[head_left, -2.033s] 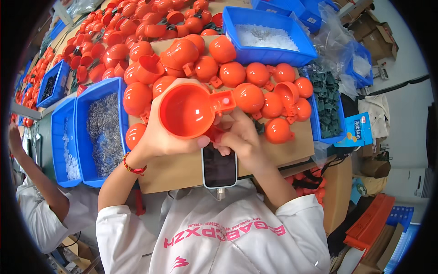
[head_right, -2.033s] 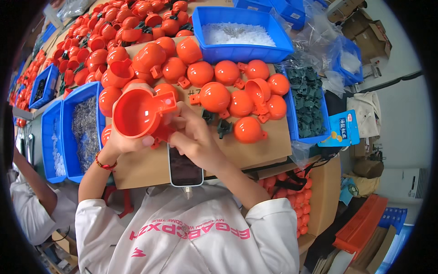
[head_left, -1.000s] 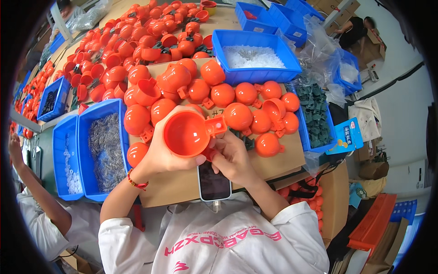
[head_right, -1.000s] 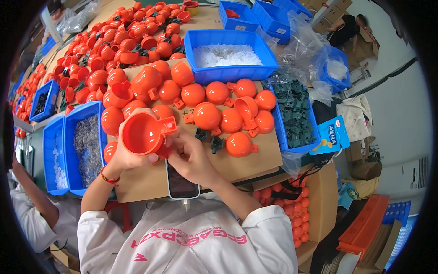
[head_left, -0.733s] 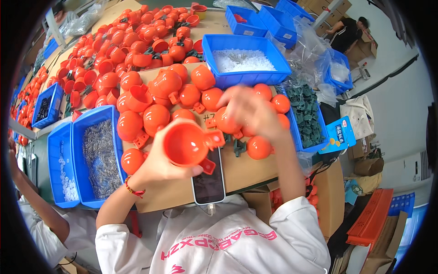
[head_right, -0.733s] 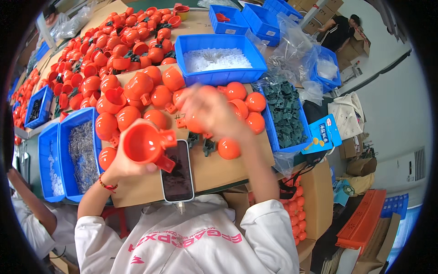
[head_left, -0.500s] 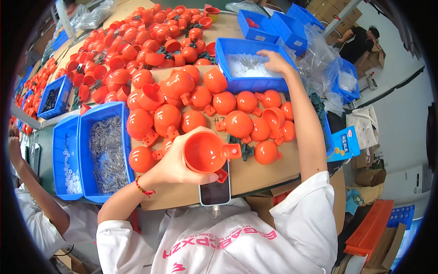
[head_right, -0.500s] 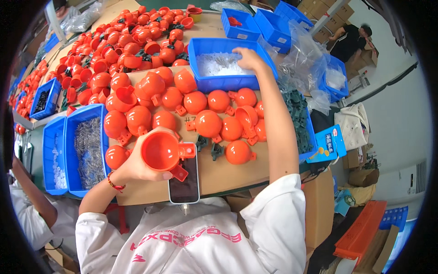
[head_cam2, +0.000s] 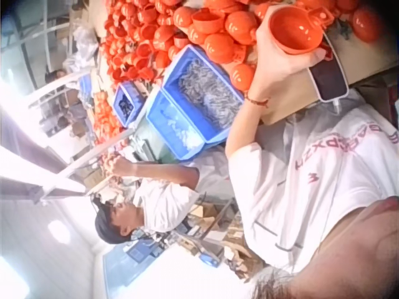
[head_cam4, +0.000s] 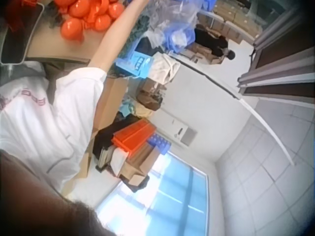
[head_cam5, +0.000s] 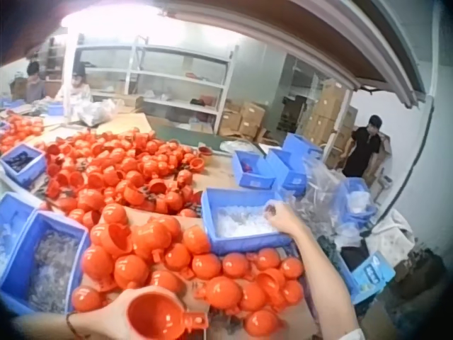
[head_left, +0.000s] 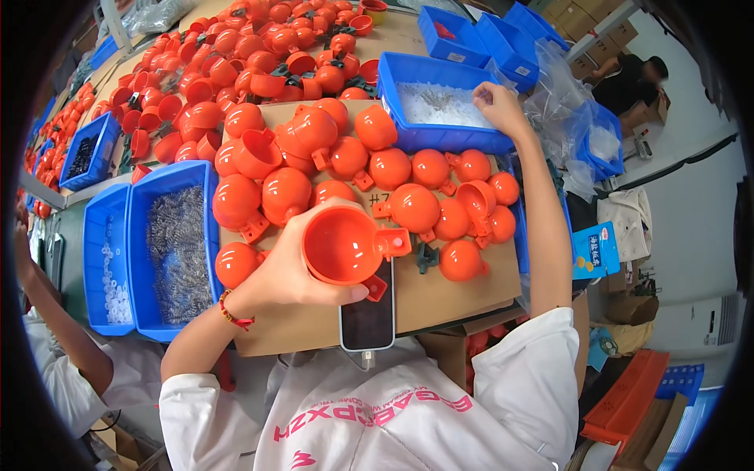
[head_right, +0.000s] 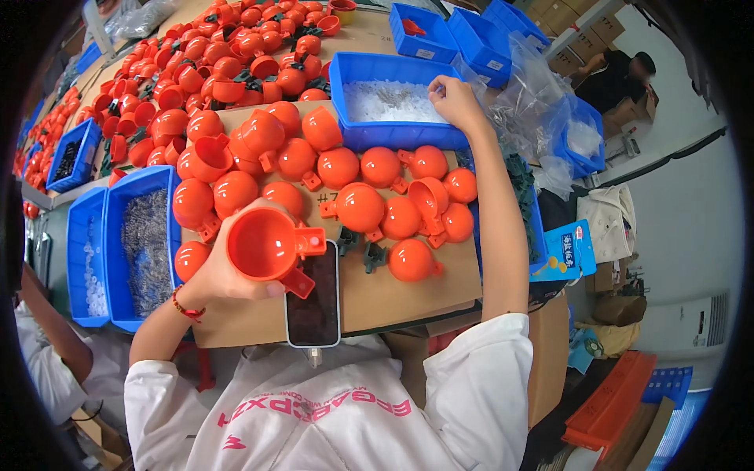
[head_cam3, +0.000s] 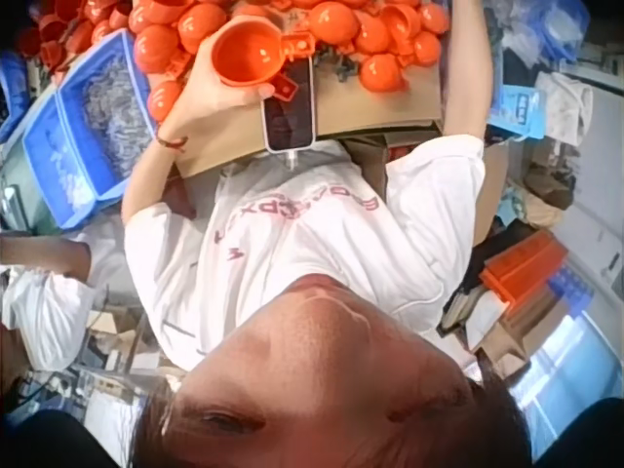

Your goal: Assembling red plastic poultry watering cups by hand, inserting springs and valve components.

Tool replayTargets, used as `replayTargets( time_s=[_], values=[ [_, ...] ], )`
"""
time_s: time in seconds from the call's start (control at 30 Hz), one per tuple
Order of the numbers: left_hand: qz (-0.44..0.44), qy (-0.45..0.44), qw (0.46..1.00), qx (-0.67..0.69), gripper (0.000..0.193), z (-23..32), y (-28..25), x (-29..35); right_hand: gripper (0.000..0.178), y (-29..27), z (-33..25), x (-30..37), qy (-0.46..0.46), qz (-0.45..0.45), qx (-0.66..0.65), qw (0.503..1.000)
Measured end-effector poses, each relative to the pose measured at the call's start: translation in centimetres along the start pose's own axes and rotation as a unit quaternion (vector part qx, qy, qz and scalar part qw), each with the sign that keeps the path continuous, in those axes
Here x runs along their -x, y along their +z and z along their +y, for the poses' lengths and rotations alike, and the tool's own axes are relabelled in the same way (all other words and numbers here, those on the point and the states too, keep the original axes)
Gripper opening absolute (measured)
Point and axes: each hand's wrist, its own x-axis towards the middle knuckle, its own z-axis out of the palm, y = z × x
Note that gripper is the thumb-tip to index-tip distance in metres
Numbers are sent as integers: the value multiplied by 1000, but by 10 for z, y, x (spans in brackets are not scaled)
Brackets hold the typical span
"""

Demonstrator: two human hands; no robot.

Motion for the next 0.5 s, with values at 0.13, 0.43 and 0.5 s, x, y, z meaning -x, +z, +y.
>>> replayTargets(
  time_s=[0.13,0.43,0.5],
  values=[
    [5,13,1000,-28,56,0,-1,-2,15,-7,-19,25,-19,111,-49,992],
    [18,16,996,-85,56,4,1,-2,14,-44,-164,166,-85,-118,-363,920],
    [19,13,995,-95,57,5,1,0,17,-37,-171,174,-115,-121,-372,913]
  ],
)
